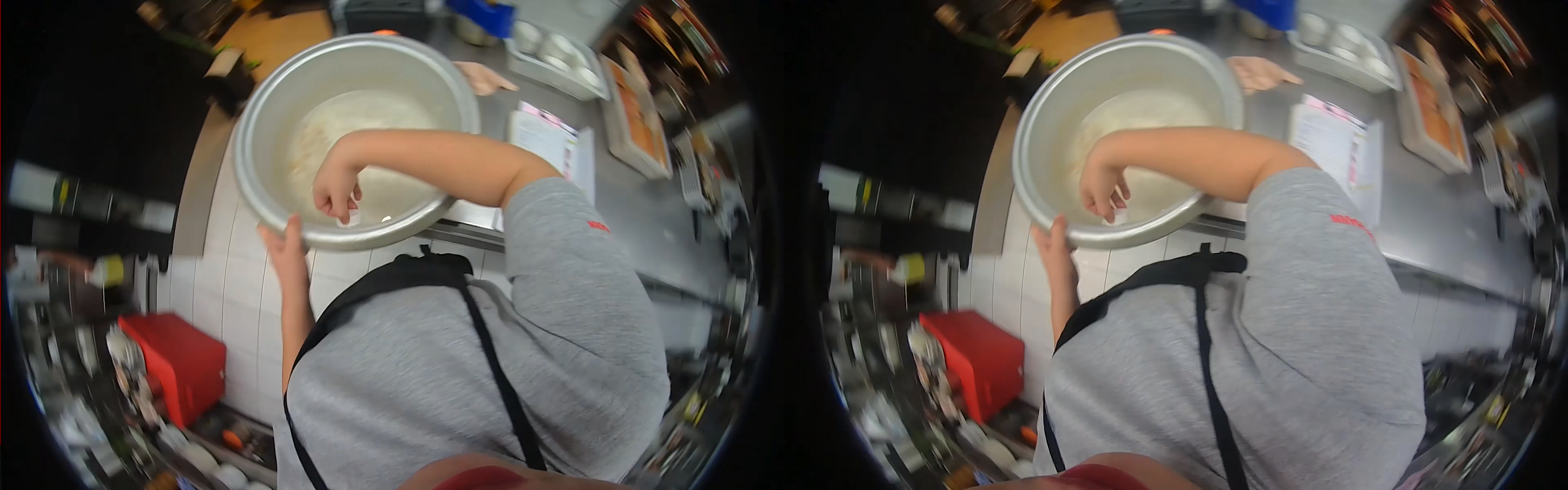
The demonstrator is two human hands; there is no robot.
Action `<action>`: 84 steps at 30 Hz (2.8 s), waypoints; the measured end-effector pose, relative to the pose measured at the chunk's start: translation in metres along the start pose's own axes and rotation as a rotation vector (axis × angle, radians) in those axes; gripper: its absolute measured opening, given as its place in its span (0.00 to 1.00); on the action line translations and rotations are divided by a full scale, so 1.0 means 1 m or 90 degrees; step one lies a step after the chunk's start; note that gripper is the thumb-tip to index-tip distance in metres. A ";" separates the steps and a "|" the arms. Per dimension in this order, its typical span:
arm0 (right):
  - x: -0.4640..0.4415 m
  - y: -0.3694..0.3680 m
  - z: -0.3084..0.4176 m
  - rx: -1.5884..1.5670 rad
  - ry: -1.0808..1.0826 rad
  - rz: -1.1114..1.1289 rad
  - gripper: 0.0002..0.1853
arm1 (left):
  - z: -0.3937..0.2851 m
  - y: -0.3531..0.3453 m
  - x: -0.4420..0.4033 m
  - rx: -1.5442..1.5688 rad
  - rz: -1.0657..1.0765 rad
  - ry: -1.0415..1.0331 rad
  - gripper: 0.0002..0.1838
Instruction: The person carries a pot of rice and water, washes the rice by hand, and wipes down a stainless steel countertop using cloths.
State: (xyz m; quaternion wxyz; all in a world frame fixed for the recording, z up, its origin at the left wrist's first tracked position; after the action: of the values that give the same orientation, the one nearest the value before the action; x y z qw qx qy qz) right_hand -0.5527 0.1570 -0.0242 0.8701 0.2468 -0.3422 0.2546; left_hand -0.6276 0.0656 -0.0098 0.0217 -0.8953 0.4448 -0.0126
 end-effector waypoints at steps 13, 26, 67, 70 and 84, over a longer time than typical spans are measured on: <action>0.103 0.006 -0.107 0.210 -0.441 -0.558 0.15 | 0.002 -0.010 -0.002 0.041 0.035 -0.020 0.24; 0.171 0.025 -0.117 0.194 -0.157 -0.929 0.10 | 0.004 -0.035 0.030 0.022 0.172 0.016 0.19; 0.088 -1.052 -0.156 -1.160 -0.905 -0.552 0.24 | 0.124 -0.356 0.430 -0.504 1.212 -0.153 0.16; 0.080 -1.095 -0.122 -1.378 -0.895 -0.871 0.20 | 0.146 -0.387 0.447 -0.553 1.292 -0.302 0.17; 0.250 -1.051 -0.298 -1.232 -0.710 -1.042 0.10 | 0.128 -0.649 0.605 -0.450 1.483 -0.387 0.15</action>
State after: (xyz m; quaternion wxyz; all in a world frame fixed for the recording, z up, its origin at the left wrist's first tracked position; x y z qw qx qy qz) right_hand 0.3891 -0.3812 -0.3038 0.3431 -0.2526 -0.4393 -0.7909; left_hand 0.2595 -0.0219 -0.1027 -0.1194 0.1055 0.9266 0.3408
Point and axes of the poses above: each hand's wrist, its own x-axis away from the middle knuckle, its own y-axis out of the back of the hand, z = x × y, the point moved 8 cm from there along -x, towards the middle knuckle, and after that the axes turned 4 degrees about -y, right-handed, at the moved point
